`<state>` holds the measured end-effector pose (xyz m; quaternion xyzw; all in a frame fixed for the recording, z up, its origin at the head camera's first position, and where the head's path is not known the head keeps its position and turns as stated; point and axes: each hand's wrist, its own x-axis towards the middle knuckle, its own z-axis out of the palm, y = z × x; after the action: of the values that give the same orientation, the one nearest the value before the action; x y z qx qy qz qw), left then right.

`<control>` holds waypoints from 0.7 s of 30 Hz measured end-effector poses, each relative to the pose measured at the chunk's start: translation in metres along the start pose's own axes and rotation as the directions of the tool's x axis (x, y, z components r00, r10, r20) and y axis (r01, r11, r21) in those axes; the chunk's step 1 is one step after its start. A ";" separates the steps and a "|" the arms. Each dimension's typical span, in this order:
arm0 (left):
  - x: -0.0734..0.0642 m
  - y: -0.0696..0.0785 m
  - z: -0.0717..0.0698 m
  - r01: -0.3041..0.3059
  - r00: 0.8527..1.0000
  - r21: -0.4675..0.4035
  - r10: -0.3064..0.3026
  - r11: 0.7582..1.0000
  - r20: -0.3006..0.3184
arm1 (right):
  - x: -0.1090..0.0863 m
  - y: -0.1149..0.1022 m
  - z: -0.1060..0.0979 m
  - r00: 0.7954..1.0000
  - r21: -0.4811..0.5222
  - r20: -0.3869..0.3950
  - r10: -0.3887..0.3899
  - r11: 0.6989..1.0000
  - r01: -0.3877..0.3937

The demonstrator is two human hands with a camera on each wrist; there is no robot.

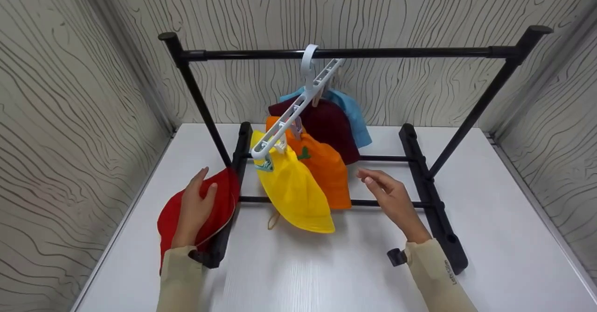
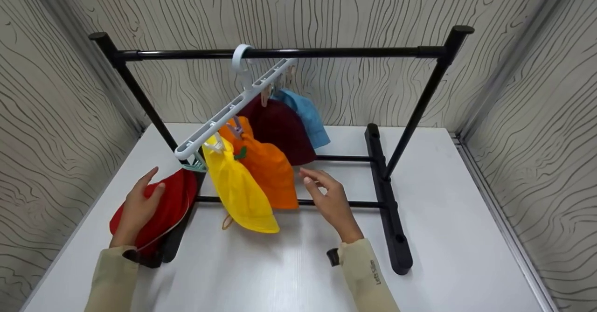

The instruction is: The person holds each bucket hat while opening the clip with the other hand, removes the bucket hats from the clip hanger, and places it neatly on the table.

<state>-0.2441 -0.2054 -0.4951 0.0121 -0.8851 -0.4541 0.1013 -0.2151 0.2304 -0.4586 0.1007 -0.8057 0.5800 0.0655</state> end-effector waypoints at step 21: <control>0.002 0.060 0.025 -0.123 0.992 -0.127 0.125 0.984 0.008 | 0.001 -0.017 0.000 0.999 0.010 -0.051 0.002 1.000 -0.001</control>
<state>-0.2465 -0.1505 -0.4606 -0.0532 -0.8543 -0.5022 0.1228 -0.2121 0.2246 -0.4423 0.0857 -0.8008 0.5866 0.0850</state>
